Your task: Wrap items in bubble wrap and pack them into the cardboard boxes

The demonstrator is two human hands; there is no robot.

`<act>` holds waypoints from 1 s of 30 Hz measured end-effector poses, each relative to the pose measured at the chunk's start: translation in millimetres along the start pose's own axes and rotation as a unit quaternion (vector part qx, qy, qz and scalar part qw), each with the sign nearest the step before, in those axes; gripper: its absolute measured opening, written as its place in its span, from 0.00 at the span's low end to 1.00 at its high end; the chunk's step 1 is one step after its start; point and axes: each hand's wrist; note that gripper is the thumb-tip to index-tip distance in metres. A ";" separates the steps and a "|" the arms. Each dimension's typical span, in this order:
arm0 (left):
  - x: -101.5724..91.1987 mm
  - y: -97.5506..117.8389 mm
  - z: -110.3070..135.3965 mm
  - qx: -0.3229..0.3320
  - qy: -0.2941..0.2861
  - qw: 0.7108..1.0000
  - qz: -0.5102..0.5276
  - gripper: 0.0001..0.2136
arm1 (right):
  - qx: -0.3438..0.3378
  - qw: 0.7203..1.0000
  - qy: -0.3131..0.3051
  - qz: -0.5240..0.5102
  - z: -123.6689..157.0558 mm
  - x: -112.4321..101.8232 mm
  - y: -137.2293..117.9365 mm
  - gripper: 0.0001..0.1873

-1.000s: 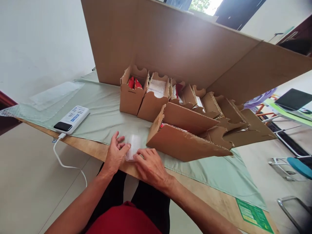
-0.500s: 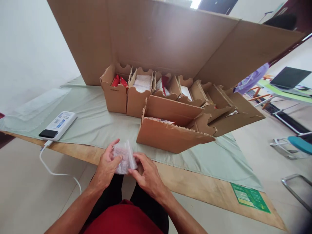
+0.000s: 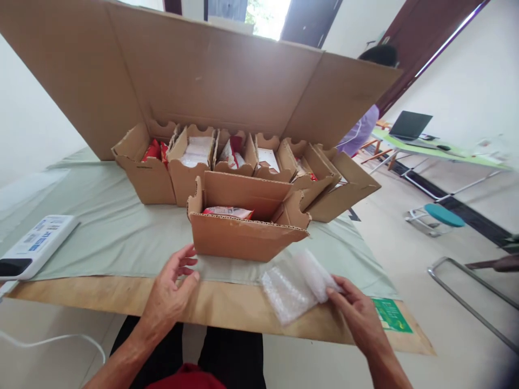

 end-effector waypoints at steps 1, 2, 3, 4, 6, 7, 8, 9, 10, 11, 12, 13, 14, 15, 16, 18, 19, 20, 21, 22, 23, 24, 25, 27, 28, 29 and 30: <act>-2.6 1.8 -6.8 0.010 0.014 1.000 -0.012 0.25 | -0.008 0.999 0.021 0.027 -11.6 -4.1 4.4 0.25; -4.9 3.9 -13.1 0.016 0.028 0.999 -0.021 0.26 | -0.025 0.996 0.056 0.060 -21.0 -6.2 7.2 0.27; -6.6 6.1 -18.5 0.020 0.039 0.999 -0.028 0.26 | -0.048 0.989 0.101 0.093 -27.9 -6.3 8.2 0.29; -7.7 8.0 -23.1 0.022 0.047 0.998 -0.034 0.27 | -0.076 0.979 0.146 0.122 -31.7 -4.7 7.3 0.31; -7.7 10.0 -29.5 0.024 0.048 0.998 -0.044 0.28 | -0.138 0.959 0.203 0.144 -30.8 2.9 -0.7 0.30; -6.7 10.1 -31.5 0.026 0.045 0.998 -0.048 0.29 | -0.167 0.954 0.206 0.139 -26.8 8.5 -7.4 0.28; -5.2 9.5 -33.1 0.028 0.041 0.997 -0.050 0.30 | -0.193 0.953 0.194 0.128 -21.4 15.2 -15.3 0.26; -3.0 8.4 -34.3 0.032 0.037 0.998 -0.051 0.30 | -0.214 0.955 0.171 0.114 -15.5 22.7 -24.0 0.24; -0.4 6.9 -35.4 0.035 0.034 0.998 -0.051 0.31 | -0.231 0.957 0.146 0.100 -10.0 30.7 -32.9 0.23; 2.9 5.3 -36.4 0.040 0.032 0.998 -0.049 0.32 | -0.240 0.960 0.118 0.086 -5.7 39.2 -41.4 0.24; 6.8 3.6 -37.5 0.044 0.027 0.998 -0.045 0.33 | -0.238 0.964 0.092 0.073 -3.0 47.7 -49.1 0.27; 11.1 1.9 -38.5 0.050 0.021 0.998 -0.038 0.34 | -0.226 0.970 0.069 0.060 -2.1 56.1 -55.7 0.29; 15.9 0.3 -39.5 0.055 0.012 0.998 -0.029 0.35 | -0.208 0.976 0.048 0.048 -2.8 64.3 -61.1 0.32; 20.8 -1.2 -40.2 0.060 0.000 0.998 -0.018 0.35 | -0.188 0.981 0.029 0.034 -4.6 72.1 -65.3 0.33; 25.6 -2.5 -40.5 0.065 -0.013 0.998 -0.008 0.35 | -0.170 0.985 0.010 0.020 -7.0 79.5 -68.6 0.32; 33.7 -4.8 -39.4 0.072 -0.028 0.997 0.006 0.35 | -0.145 0.989 -0.022 -0.006 -11.0 92.5 -72.9 0.29; 36.4 -6.0 -37.9 0.073 -0.029 0.997 0.008 0.35 | -0.142 0.989 -0.031 -0.014 -11.4 97.8 -74.4 0.27; 37.9 -7.2 -35.5 0.070 -0.025 0.997 0.007 0.35 | -0.145 0.989 -0.031 -0.015 -10.3 102.3 -75.7 0.25; 37.9 -8.4 -32.2 0.062 -0.017 0.998 0.005 0.35 | -0.153 0.988 -0.023 -0.013 -7.5 105.7 -77.2 0.23; 36.3 -9.5 -28.2 0.052 -0.004 0.999 0.003 0.34 | -0.165 0.986 -0.010 -0.007 -3.0 108.1 -79.1 0.21; 32.9 -10.3 -23.6 0.040 0.009 0.999 0.003 0.33 | -0.180 0.984 0.004 0.000 2.9 109.6 -81.4 0.20; 27.8 -10.8 -18.7 0.030 0.022 0.999 0.005 0.32 | -0.196 0.981 0.016 0.008 10.1 110.7 -84.4 0.19; 21.1 -10.8 -14.0 0.025 0.033 0.999 0.011 0.31 | -0.212 0.977 0.021 0.017 18.2 111.8 -87.9 0.19; 3.1 -10.0 -7.5 0.024 0.056 0.998 0.032 0.29 | -0.245 0.969 0.013 0.029 35.6 116.3 -95.7 0.18; -7.5 -9.5 -6.5 0.025 0.067 0.996 0.044 0.29 | -0.261 0.965 0.002 0.030 44.3 120.8 -99.4 0.18; -18.8 -9.3 -7.7 0.027 0.081 0.995 0.059 0.28 | -0.277 0.961 -0.009 0.027 52.9 127.2 -102.5 0.20; -30.7 -9.6 -11.1 0.027 0.100 0.992 0.074 0.29 | -0.292 0.956 -0.022 0.020 61.3 135.7 -105.0 0.23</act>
Point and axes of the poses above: each hand's wrist, its own z-axis away from the middle knuckle, its own x-axis out of the palm, y = z × x, and after that the axes turned 14 degrees about y, right-handed
